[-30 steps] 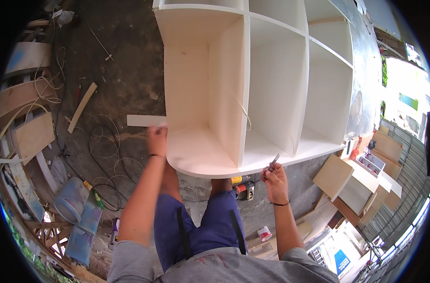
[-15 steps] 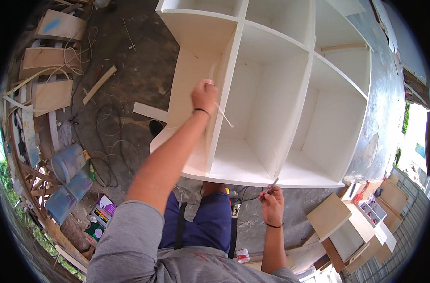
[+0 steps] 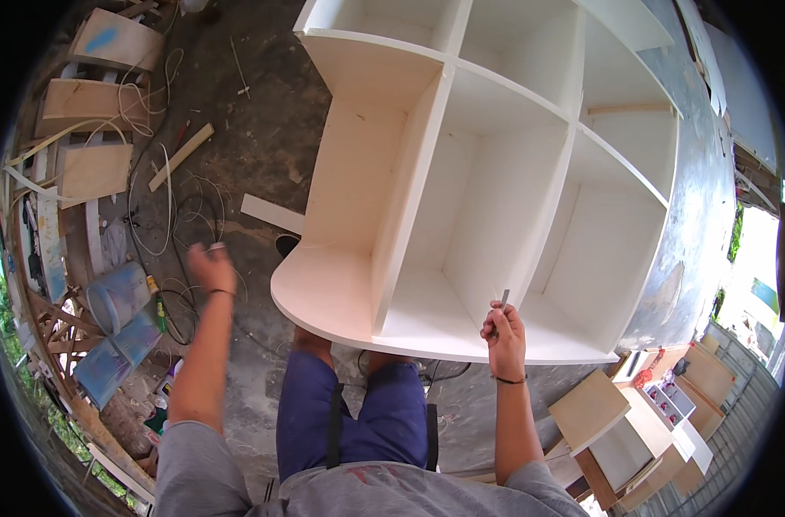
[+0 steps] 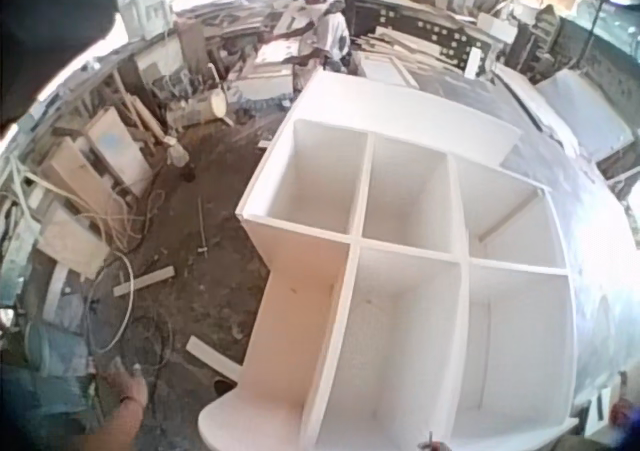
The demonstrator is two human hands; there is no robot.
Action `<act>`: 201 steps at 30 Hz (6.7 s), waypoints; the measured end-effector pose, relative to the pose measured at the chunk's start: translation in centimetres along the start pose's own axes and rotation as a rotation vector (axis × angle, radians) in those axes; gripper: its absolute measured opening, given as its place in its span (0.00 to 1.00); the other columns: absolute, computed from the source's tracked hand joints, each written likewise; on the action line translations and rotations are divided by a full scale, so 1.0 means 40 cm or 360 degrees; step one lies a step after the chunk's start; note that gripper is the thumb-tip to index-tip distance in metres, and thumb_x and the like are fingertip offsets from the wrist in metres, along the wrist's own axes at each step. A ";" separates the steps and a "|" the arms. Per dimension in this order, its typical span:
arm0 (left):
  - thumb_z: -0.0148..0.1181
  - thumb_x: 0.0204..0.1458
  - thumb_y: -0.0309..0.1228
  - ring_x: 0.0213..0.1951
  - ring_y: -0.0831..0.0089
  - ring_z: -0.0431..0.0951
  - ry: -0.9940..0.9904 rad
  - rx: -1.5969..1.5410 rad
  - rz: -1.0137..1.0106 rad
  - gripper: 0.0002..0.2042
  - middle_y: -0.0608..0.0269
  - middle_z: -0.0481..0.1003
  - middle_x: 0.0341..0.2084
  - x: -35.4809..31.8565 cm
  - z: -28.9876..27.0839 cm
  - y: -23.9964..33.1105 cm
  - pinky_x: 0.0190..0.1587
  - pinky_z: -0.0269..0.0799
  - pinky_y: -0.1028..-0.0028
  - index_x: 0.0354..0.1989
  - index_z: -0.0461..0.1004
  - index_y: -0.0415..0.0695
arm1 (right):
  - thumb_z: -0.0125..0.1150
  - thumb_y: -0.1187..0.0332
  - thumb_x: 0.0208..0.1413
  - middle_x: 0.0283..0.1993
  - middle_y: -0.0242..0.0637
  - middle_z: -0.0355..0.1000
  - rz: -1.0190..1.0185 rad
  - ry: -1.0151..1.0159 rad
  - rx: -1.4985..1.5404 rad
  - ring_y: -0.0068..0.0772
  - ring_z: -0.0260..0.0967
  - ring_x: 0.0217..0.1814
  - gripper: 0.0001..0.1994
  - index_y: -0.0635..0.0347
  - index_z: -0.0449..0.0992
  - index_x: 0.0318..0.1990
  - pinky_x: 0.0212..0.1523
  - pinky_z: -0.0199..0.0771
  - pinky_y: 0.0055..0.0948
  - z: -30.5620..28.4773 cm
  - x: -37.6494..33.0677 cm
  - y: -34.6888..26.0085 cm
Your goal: The person uses a utility knife to trim excess material from the edges and corners of a white wooden cabinet. They repeatedly scrape and smooth the joints and seams, removing small shavings and debris from the surface.
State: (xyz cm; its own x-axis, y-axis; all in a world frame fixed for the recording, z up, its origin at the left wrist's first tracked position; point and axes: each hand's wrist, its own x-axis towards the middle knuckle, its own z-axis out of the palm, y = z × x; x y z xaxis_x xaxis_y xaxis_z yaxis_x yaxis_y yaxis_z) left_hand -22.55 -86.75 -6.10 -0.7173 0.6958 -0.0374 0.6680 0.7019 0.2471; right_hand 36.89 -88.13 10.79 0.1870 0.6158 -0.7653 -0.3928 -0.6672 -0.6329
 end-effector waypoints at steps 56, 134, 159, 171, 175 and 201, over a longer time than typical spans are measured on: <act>0.51 0.60 0.30 0.56 0.50 0.71 -0.0628 -0.1003 -0.1645 0.25 0.42 0.65 0.58 -0.430 0.029 0.259 0.58 0.68 0.63 0.63 0.56 0.31 | 0.55 0.76 0.50 0.36 0.29 0.69 -0.2668 -0.0778 -0.4061 0.32 0.71 0.40 0.18 0.40 0.77 0.47 0.34 0.75 0.31 0.699 0.757 -0.586; 0.49 0.61 0.37 0.59 0.45 0.70 -0.0754 -0.0164 -0.1305 0.26 0.35 0.68 0.58 -0.461 0.088 0.213 0.60 0.68 0.59 0.63 0.59 0.30 | 0.55 0.78 0.52 0.37 0.37 0.69 -0.1136 -0.1706 -0.3652 0.36 0.72 0.37 0.21 0.49 0.74 0.53 0.38 0.74 0.36 0.626 0.371 -0.251; 0.45 0.63 0.40 0.57 0.46 0.72 -0.0872 -0.0097 -0.1333 0.28 0.38 0.68 0.59 -0.432 0.054 0.238 0.57 0.70 0.58 0.67 0.55 0.36 | 0.48 0.61 0.66 0.24 0.46 0.72 -0.1188 -0.0598 -0.3483 0.54 0.73 0.29 0.10 0.58 0.66 0.40 0.32 0.69 0.51 0.680 0.592 -0.550; 0.46 0.63 0.40 0.57 0.47 0.72 -0.0873 -0.0086 -0.1333 0.28 0.39 0.68 0.58 -0.432 0.059 0.242 0.57 0.70 0.57 0.67 0.55 0.35 | 0.49 0.57 0.66 0.23 0.39 0.75 -0.1695 -0.0514 -0.4337 0.46 0.75 0.26 0.11 0.54 0.71 0.38 0.25 0.73 0.44 0.768 0.743 -0.663; 0.46 0.63 0.40 0.57 0.46 0.72 -0.0872 -0.0077 -0.1358 0.28 0.39 0.68 0.58 -0.428 0.051 0.235 0.57 0.70 0.57 0.67 0.55 0.35 | 0.50 0.58 0.65 0.24 0.41 0.75 -0.1804 -0.0932 -0.4148 0.48 0.75 0.27 0.10 0.54 0.70 0.38 0.25 0.73 0.43 0.782 0.699 -0.608; 0.47 0.62 0.41 0.57 0.46 0.72 -0.0791 -0.0057 -0.1333 0.28 0.40 0.70 0.57 -0.443 0.067 0.223 0.57 0.70 0.57 0.66 0.58 0.37 | 0.51 0.56 0.64 0.22 0.36 0.74 -0.1928 -0.0994 -0.4078 0.42 0.75 0.23 0.11 0.51 0.69 0.35 0.21 0.72 0.40 0.716 0.692 -0.569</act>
State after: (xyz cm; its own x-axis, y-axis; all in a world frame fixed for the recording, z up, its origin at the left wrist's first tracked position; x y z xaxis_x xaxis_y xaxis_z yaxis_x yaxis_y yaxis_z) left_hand -3.36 -92.42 -5.84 -0.7864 -0.0361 -0.6167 -0.0327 0.9993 -0.0168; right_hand 25.20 -43.89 7.38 -0.7024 0.4901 -0.5161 0.4634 0.8653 0.1910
